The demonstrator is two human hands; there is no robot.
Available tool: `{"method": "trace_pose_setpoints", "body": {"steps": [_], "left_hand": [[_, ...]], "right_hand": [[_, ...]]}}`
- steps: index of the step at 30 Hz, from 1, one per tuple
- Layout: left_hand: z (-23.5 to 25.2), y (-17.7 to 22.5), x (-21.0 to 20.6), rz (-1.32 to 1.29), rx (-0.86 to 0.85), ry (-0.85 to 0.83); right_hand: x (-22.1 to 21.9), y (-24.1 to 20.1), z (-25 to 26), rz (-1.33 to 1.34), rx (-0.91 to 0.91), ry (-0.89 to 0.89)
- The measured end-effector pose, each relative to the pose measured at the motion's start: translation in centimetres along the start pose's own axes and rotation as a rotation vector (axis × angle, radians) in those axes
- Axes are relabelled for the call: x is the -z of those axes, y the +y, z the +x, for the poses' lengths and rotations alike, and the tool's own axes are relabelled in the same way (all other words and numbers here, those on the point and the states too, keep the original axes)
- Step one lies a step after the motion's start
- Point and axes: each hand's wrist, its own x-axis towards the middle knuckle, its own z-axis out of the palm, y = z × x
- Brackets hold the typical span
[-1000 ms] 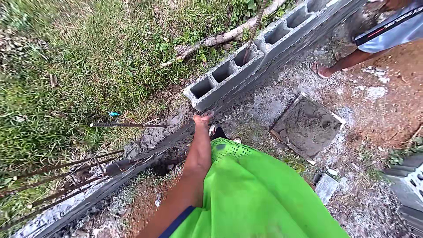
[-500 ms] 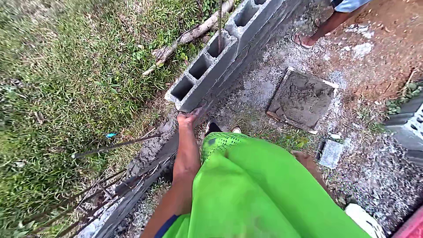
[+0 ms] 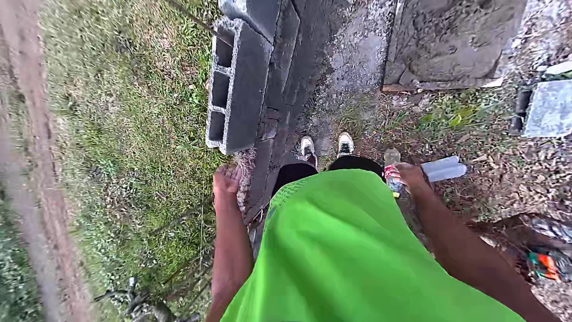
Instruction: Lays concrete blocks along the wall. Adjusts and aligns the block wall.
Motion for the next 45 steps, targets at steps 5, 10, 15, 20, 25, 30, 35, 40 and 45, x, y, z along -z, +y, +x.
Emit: {"method": "trace_pose_setpoints", "body": {"steps": [5,10,15,20,25,30,35,40,45], "left_hand": [[-2.0,1.0,-0.5,0.215,-0.052,-0.032],[-1.2,1.3,-2.0,0.211,-0.040,-0.017],[1.1,2.1,-3.1,0.076,-0.009,-0.048],[2.8,3.1,-3.9,0.054,0.003,-0.158],[3.8,2.4,-3.7,0.057,0.021,-0.332],[4.2,1.8,-3.7,0.125,0.041,-0.364],[4.7,2.2,-3.7,0.150,0.021,-0.416],[5.2,2.2,-3.4,0.182,0.005,-0.442],[5.2,2.2,-3.3,0.179,0.004,-0.437]], "right_hand": [[-3.5,-0.7,2.4,0.001,-0.051,-0.061],[-9.1,-6.6,3.2,-0.088,0.129,-0.126],[-18.4,-12.8,1.3,-0.296,0.363,-0.229],[-29.3,-16.7,-2.6,-0.321,0.455,-0.338],[-38.2,-17.7,-5.1,-0.368,0.495,-0.297],[-43.5,-19.0,-6.6,-0.380,0.479,-0.204],[-45.3,-21.2,-5.0,-0.346,0.552,-0.039],[-44.4,-25.8,-3.3,-0.423,0.586,0.038],[-44.6,-27.8,-2.6,-0.564,0.632,-0.022]]}}
